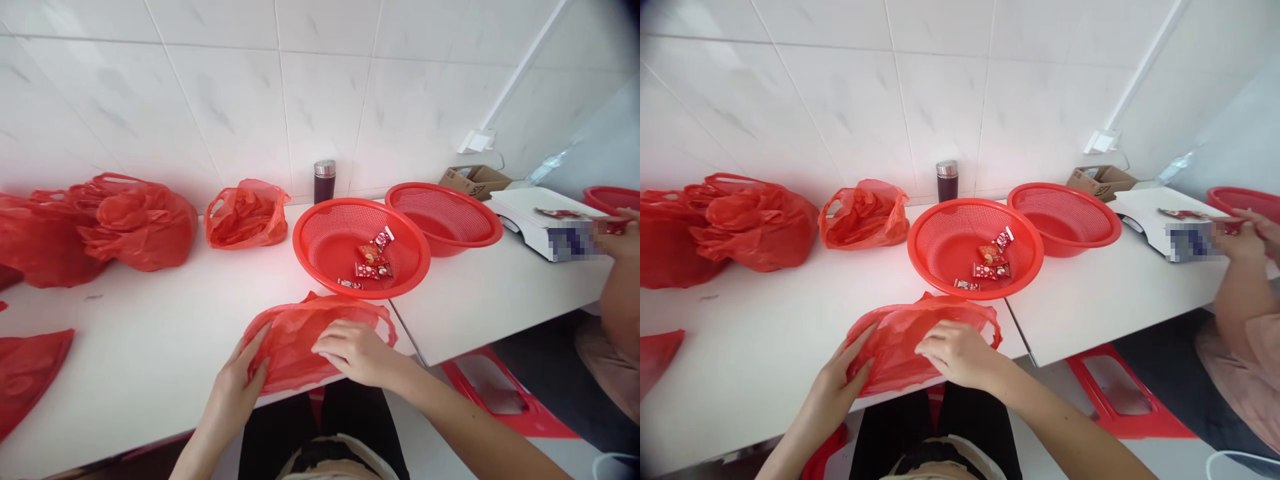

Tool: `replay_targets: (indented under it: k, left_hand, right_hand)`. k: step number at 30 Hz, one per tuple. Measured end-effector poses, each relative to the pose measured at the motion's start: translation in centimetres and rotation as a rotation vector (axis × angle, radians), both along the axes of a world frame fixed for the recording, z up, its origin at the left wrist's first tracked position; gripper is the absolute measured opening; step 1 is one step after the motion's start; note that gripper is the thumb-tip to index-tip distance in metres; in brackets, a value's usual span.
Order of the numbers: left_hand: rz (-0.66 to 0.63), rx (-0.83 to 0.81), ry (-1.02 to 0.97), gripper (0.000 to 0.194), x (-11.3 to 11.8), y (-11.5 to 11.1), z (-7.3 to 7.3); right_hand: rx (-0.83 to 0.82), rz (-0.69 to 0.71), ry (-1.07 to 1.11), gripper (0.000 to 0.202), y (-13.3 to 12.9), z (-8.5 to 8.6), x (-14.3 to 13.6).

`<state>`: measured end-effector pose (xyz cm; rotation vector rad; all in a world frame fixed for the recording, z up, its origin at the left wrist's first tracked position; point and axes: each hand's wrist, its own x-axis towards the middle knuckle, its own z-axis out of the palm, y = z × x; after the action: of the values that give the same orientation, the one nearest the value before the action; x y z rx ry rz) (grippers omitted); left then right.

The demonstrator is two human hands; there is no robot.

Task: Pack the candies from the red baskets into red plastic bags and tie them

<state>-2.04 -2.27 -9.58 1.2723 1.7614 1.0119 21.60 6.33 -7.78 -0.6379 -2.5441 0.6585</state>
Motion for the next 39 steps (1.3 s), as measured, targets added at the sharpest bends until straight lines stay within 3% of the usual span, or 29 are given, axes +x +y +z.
replay_targets:
  k: [5, 7, 9, 11, 13, 16, 19, 21, 23, 25, 27, 30, 32, 35, 39]
  left_hand:
    - [-0.191, -0.097, -0.533, 0.057, -0.2, -2.1, 3.6]
    - [-0.165, -0.130, -0.816, 0.058, -1.3, -2.7, 4.5]
    - [-0.115, -0.114, -0.998, 0.060, -2.5, -2.6, 4.8]
    - [-0.072, -0.085, -1.025, 0.060, -3.3, -1.9, 4.1]
    - [-0.033, -0.079, -0.995, 0.058, -3.5, -0.7, 2.7]
    - [-0.006, -0.090, -1.008, 0.058, -3.0, 0.7, 0.5]
    - [-0.011, -0.131, -1.055, 0.060, -2.5, 1.2, -0.8]
    - [-0.027, -0.159, -1.088, 0.061, -2.2, 1.4, -1.1]
    - [-0.042, -0.169, -1.125, 0.061, -1.7, 1.5, -1.2]
    - [-0.039, -0.165, -1.153, 0.061, -1.0, 1.7, -1.1]
    - [0.000, -0.145, -1.160, 0.062, -0.2, 1.9, -1.0]
    - [0.060, -0.116, -1.152, 0.065, 0.4, 1.8, -0.7]
    - [0.094, -0.103, -1.149, 0.067, 0.2, 1.5, -0.6]
    - [0.144, -0.104, -1.151, 0.070, -0.4, 1.1, -0.6]
    - [0.154, -0.102, -1.154, 0.072, -0.8, 0.9, -0.8]
  right_hand:
    - [0.175, 0.103, -0.074, 0.038, 0.2, 1.0, -1.4]
    - [0.138, 0.123, -0.208, 0.046, 0.5, 1.7, -1.0]
    - [0.000, 0.115, -0.374, 0.069, 1.1, 2.1, -0.1]
    - [-0.181, 0.120, -0.497, 0.088, 1.7, 2.4, 0.8]
    - [-0.315, 0.119, -0.526, 0.087, 2.1, 2.7, 1.5]
    - [-0.451, 0.080, -0.434, 0.072, 2.2, 4.0, 2.3]
    - [-0.641, 0.119, -0.210, 0.053, 2.9, 6.6, 3.4]
    - [-0.610, 0.055, -0.054, 0.044, 4.8, 8.2, 4.3]
    - [-0.425, -0.135, -0.042, 0.048, 8.1, 9.1, 5.2]
    - [-0.273, -0.295, -0.276, 0.069, 12.3, 8.8, 5.8]
    - [-0.225, -0.441, -0.540, 0.099, 16.2, 7.5, 6.1]
    - [-0.261, -0.420, -0.827, 0.115, 19.8, 4.5, 5.8]
    - [-0.248, -0.356, -0.868, 0.110, 20.4, 2.5, 5.4]
    - [-0.189, -0.286, -0.791, 0.085, 20.1, 0.9, 4.8]
    - [-0.214, -0.246, -0.656, 0.043, 20.1, 1.7, 4.8]
